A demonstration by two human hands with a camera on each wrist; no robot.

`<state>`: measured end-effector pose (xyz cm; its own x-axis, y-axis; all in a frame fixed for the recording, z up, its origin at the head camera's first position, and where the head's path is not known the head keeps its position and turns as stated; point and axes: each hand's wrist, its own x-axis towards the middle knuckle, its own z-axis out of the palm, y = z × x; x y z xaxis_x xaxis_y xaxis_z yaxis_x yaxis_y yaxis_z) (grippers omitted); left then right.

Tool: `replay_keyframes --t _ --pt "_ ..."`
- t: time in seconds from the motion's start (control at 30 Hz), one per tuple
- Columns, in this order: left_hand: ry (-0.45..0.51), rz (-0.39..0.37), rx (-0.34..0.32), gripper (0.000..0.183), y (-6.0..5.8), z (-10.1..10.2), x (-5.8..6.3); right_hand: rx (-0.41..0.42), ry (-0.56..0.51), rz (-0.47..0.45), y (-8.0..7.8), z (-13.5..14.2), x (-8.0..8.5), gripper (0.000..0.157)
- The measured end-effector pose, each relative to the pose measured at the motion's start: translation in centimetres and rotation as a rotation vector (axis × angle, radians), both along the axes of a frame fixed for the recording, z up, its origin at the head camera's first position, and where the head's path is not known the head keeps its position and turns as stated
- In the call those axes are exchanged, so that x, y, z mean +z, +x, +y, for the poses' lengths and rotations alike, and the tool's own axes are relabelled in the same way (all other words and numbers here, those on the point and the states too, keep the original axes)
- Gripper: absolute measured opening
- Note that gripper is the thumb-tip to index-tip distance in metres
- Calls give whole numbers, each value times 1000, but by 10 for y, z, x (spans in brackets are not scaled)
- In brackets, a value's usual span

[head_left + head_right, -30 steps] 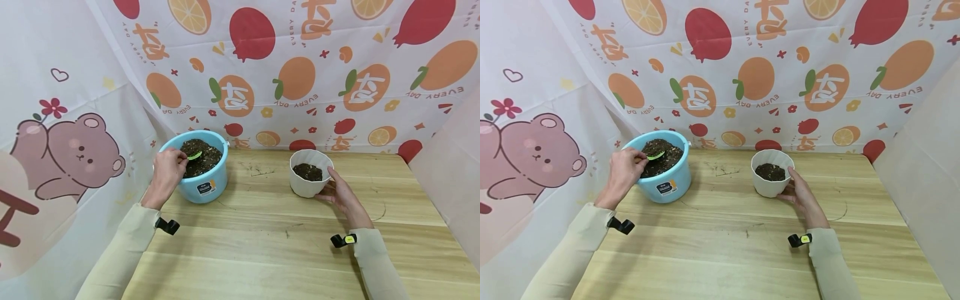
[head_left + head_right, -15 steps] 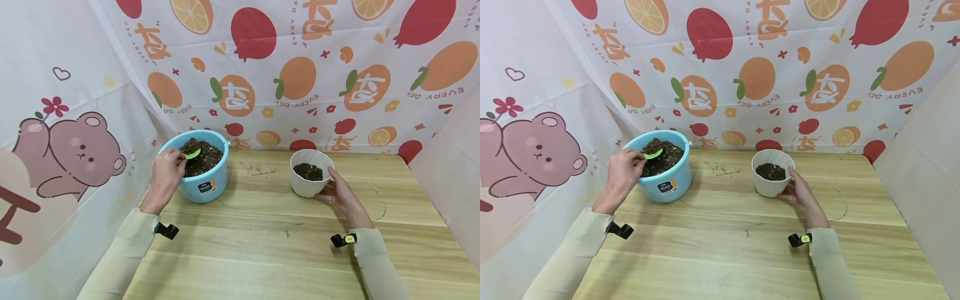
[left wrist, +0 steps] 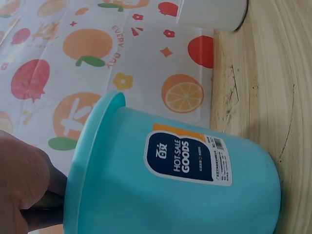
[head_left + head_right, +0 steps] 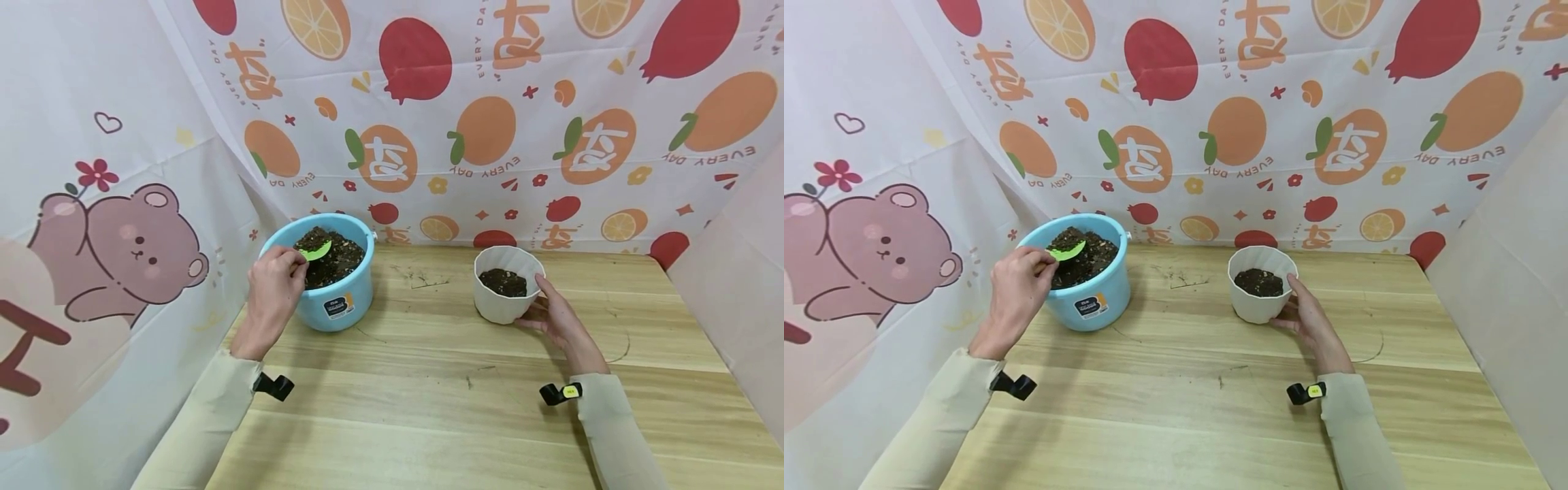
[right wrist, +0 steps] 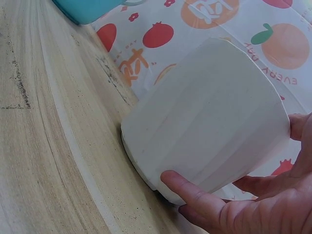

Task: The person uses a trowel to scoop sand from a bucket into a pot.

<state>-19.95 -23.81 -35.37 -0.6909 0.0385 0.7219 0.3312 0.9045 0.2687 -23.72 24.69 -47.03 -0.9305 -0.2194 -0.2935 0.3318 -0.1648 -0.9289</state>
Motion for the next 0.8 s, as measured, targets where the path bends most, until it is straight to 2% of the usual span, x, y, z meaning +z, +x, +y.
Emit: replay_keyframes --t 0.23,0.8 --pt "-4 13 -14 3 4 5 2 -2 4 -5 1 -1 2 81" --pt "-40 128 -69 3 10 31 14 -7 6 26 -1 3 -5 87"
